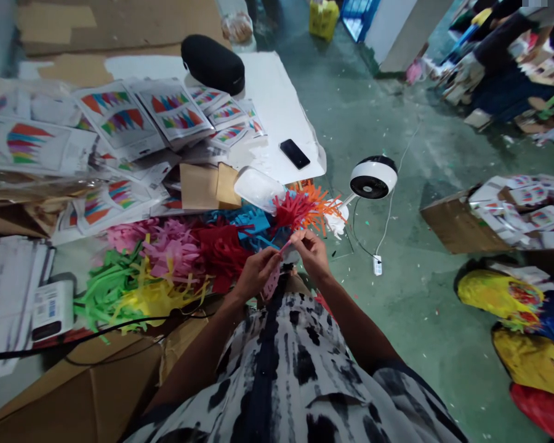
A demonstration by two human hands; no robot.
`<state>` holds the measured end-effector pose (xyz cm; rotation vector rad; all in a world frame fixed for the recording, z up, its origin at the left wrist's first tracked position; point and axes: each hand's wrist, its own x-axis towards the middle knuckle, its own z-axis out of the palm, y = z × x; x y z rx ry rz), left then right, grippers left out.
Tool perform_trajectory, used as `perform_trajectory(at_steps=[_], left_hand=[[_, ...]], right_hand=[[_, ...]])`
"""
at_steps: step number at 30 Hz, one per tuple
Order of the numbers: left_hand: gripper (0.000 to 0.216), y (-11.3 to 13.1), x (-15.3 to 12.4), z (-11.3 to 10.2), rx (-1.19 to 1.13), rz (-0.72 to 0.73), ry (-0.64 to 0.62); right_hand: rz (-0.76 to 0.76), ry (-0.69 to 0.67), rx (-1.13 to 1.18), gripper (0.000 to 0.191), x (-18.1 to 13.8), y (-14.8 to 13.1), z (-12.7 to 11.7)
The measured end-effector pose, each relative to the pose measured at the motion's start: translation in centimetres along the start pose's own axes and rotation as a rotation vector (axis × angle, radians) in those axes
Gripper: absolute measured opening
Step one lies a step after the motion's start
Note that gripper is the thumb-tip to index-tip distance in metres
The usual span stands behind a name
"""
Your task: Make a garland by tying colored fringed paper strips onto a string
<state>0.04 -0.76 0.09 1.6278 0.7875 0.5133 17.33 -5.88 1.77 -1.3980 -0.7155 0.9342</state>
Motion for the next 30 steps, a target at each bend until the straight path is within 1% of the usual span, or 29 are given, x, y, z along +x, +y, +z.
perform_trajectory(at_steps=[2,5,6,8,11,13,14,16,18,19,20,21,22,24,25,26,27,28,30], left_hand=[[0.035,-0.8,-0.2,0.3,-0.016,-0.005,0.004],[0.035,-1.8,-0.3,0.7,-0.032,-0.022,0.012],[0.036,-2.1,-0.3,0.7,-0.035,-0.032,0.02],[0.037,-2.7,-0.2,0.9,-0.027,-0.067,0.049],[0.034,-3.4,0.1,0.8,0.053,-0.109,0.126],[0.025,-3.8,0.4,0.4,0.168,-0.072,0.239],[0.022,-3.9,0.5,0.1,0.23,-0.042,0.321],[0.025,-4.0,0.6,-0.6,0.332,-0.004,0.523],[0.029,-3.9,0.8,-1.3,0.373,-0.015,0.715],[0.028,-3.8,0.9,-1.6,0.365,-0.027,0.785],[0.027,-3.7,1.1,-1.7,0.332,-0.038,0.821],[0.026,-3.7,1.3,-1.7,0.267,-0.047,0.824],[0.027,-3.7,1.7,-1.6,0.171,-0.056,0.795],[0.032,-4.1,2.8,-1.1,-0.054,-0.092,0.699],[0.035,-4.4,3.4,-0.8,-0.138,-0.125,0.659],[0.037,-4.7,4.1,-0.5,-0.172,-0.166,0.635],[0.038,-5.1,4.8,-0.2,-0.143,-0.205,0.627],[0.038,-5.5,5.5,0.0,-0.054,-0.234,0.628],[0.038,-6.0,6.6,0.4,0.223,-0.241,0.637]], right_hand=[[0.059,-0.086,-0.023,0.039,0.4,0.1,-0.6],[0.2,-0.315,-0.091,0.045,1.0,0.9,-1.3],[0.236,-0.369,-0.114,0.045,1.1,1.4,-1.3],[0.269,-0.409,-0.155,0.046,1.4,2.7,-1.1],[0.247,-0.382,-0.202,0.047,2.3,4.1,0.0],[0.18,-0.336,-0.232,0.044,3.0,4.0,0.7],[0.115,-0.287,-0.243,0.042,3.5,3.5,0.9],[-0.078,-0.159,-0.285,0.035,4.4,2.0,1.2],[-0.295,-0.06,-0.388,0.029,5.3,0.4,1.2],[-0.386,-0.047,-0.46,0.027,5.7,-0.1,1.2],[-0.455,-0.068,-0.535,0.027,6.1,-0.2,1.2],[-0.503,-0.116,-0.603,0.027,6.5,0.0,1.3],[-0.533,-0.179,-0.66,0.028,6.8,0.6,1.4],[-0.551,-0.331,-0.765,0.031,7.2,2.7,1.8],[-0.546,-0.398,-0.833,0.033,7.2,4.0,2.0],[-0.526,-0.46,-0.909,0.036,7.2,5.3,2.1],[-0.505,-0.506,-0.979,0.04,7.1,6.5,2.1],[-0.485,-0.539,-1.038,0.043,6.8,7.5,1.9],[-0.445,-0.536,-1.115,0.049,6.3,8.9,1.2]])
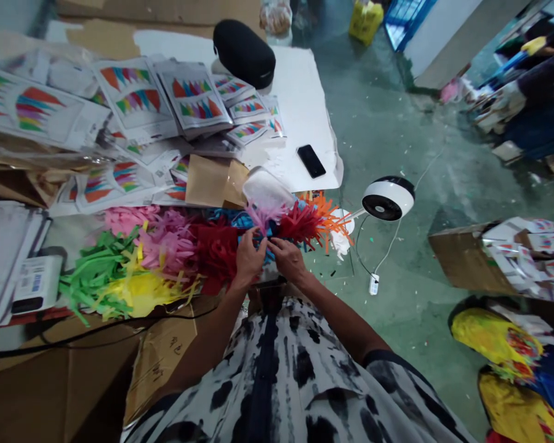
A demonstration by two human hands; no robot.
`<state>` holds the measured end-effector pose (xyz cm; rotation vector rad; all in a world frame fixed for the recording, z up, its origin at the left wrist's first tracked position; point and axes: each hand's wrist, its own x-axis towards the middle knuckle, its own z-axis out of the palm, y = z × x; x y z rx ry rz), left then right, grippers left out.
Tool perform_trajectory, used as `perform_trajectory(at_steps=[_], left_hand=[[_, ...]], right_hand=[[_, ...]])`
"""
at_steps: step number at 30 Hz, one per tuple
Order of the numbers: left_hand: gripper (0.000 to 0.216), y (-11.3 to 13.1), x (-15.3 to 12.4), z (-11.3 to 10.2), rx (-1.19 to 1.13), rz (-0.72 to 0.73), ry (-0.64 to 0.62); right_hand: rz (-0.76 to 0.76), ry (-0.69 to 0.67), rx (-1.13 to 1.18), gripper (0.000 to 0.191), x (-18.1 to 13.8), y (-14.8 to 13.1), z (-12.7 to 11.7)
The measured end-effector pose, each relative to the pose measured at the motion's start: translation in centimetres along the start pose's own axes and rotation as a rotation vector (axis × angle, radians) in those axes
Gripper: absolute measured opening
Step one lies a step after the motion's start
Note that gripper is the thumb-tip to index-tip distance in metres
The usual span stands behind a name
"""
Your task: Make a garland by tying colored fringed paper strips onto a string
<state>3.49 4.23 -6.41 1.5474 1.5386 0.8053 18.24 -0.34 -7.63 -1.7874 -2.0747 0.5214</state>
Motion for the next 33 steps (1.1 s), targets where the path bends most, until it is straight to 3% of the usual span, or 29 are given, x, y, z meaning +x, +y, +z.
perform_trajectory(at_steps=[3,7,10,13,20,23,27,33], left_hand=[[0.032,0.3,0.7,1.2,0.281,0.2,-0.003],[0.043,0.9,1.5,3.4,0.356,0.381,-0.216],[0.049,0.8,2.9,5.2,0.364,0.284,-0.249],[0.034,0.4,4.6,5.9,0.236,0.134,-0.198],[0.02,-0.3,7.6,4.4,-0.145,-0.103,-0.122],[0.023,-0.5,7.7,3.5,-0.191,-0.096,-0.066],[0.032,-0.5,6.0,2.8,-0.062,-0.021,-0.07],[0.032,-0.2,2.1,4.2,0.308,0.011,-0.246]], right_hand=[[0.123,0.049,-0.035,0.054,-1.5,1.3,0.0],[0.218,0.124,-0.033,0.057,-1.7,3.5,-1.3],[0.198,0.139,0.007,0.059,-0.3,4.8,-2.5],[0.136,0.104,0.07,0.068,1.5,5.8,-3.9],[0.024,0.116,0.197,0.073,3.5,7.4,-5.8],[0.076,0.182,0.215,0.061,2.8,7.6,-5.6],[0.157,0.187,0.117,0.04,2.1,7.4,-5.0],[0.176,0.151,-0.122,0.04,4.3,7.5,-5.2]])
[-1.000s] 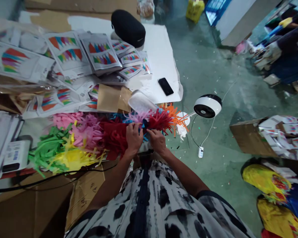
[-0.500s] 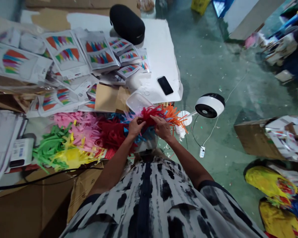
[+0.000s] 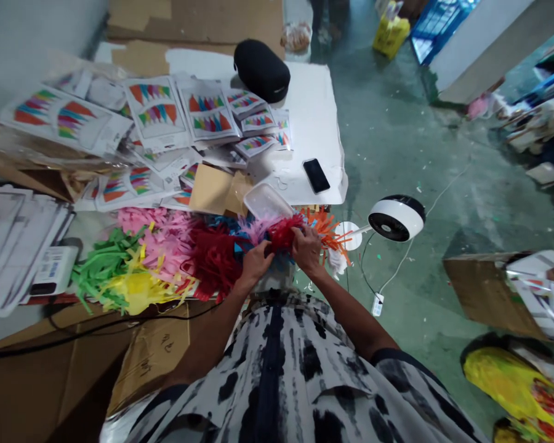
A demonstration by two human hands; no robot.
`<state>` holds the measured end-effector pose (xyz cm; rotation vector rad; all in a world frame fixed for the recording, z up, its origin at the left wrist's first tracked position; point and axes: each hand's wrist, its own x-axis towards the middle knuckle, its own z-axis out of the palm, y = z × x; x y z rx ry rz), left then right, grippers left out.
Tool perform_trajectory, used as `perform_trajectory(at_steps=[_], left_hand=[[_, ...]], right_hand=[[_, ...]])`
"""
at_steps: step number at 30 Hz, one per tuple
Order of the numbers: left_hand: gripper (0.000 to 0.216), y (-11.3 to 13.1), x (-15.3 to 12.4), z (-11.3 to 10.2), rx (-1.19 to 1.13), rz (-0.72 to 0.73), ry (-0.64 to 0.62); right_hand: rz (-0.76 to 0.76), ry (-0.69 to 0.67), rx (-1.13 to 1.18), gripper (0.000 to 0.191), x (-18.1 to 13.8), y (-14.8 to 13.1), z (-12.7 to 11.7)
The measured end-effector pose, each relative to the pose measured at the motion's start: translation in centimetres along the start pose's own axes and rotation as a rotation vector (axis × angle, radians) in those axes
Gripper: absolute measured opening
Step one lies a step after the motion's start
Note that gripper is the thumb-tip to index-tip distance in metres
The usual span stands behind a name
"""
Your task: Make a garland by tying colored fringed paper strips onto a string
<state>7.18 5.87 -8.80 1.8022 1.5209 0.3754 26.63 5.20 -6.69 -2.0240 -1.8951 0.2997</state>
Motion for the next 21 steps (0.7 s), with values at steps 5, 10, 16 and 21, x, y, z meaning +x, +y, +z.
perform_trajectory(at_steps=[5,10,16,21], left_hand=[[0.029,0.7,0.5,0.9,0.138,-0.1,0.006],[0.03,1.2,1.9,0.9,0.231,-0.135,-0.014],[0.023,0.7,2.0,1.2,0.239,-0.113,-0.066],[0.026,0.3,1.4,1.0,0.215,-0.129,-0.058]], right_hand=[[0.022,-0.103,-0.095,0.036,4.7,0.1,0.5],[0.154,-0.328,-0.117,0.038,8.7,0.1,1.6],[0.137,-0.32,-0.141,0.037,11.7,-0.9,2.7],[0.059,-0.334,-0.095,0.043,12.8,-1.4,2.2]])
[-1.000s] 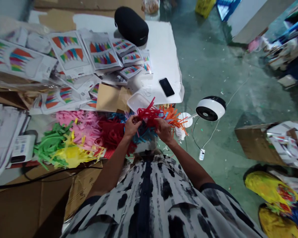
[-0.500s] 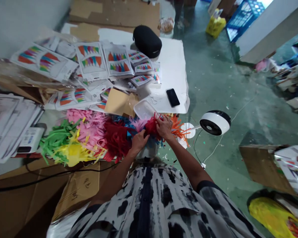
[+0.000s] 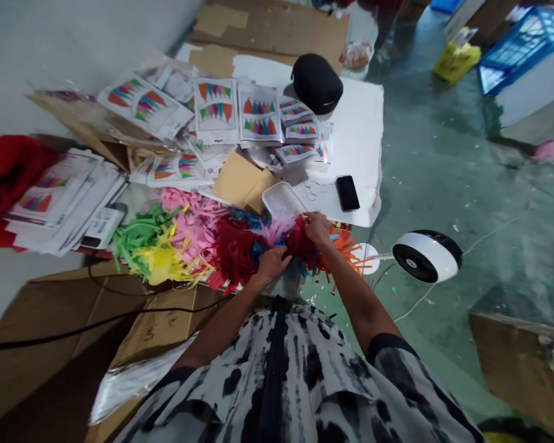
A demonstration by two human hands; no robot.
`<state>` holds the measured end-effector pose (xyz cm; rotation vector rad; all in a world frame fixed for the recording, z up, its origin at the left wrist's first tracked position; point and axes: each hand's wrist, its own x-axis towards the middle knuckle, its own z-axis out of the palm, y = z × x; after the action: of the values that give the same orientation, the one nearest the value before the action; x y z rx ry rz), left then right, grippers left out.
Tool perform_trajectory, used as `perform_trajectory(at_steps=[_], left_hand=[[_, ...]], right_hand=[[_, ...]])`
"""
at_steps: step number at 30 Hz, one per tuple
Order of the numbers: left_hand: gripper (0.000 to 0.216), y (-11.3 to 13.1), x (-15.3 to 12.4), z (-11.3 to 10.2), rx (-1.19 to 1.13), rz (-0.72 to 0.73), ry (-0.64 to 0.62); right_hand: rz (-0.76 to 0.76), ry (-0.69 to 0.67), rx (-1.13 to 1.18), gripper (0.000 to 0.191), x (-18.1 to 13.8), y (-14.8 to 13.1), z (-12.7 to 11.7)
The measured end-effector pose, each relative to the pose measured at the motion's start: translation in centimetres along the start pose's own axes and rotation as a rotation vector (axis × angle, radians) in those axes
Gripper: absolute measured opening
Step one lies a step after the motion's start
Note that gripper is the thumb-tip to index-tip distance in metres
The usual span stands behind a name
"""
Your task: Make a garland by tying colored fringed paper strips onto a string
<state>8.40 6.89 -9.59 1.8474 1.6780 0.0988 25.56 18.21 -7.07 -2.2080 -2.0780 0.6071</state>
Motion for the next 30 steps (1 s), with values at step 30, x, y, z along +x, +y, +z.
perform_trajectory(at_steps=[30], left_hand=[[0.057,-23.6,-13.5,-10.6,0.059,-0.464,0.787]], right_hand=[[-0.534,0.272,-0.135,0.026,-8.3,-21.6,1.5]])
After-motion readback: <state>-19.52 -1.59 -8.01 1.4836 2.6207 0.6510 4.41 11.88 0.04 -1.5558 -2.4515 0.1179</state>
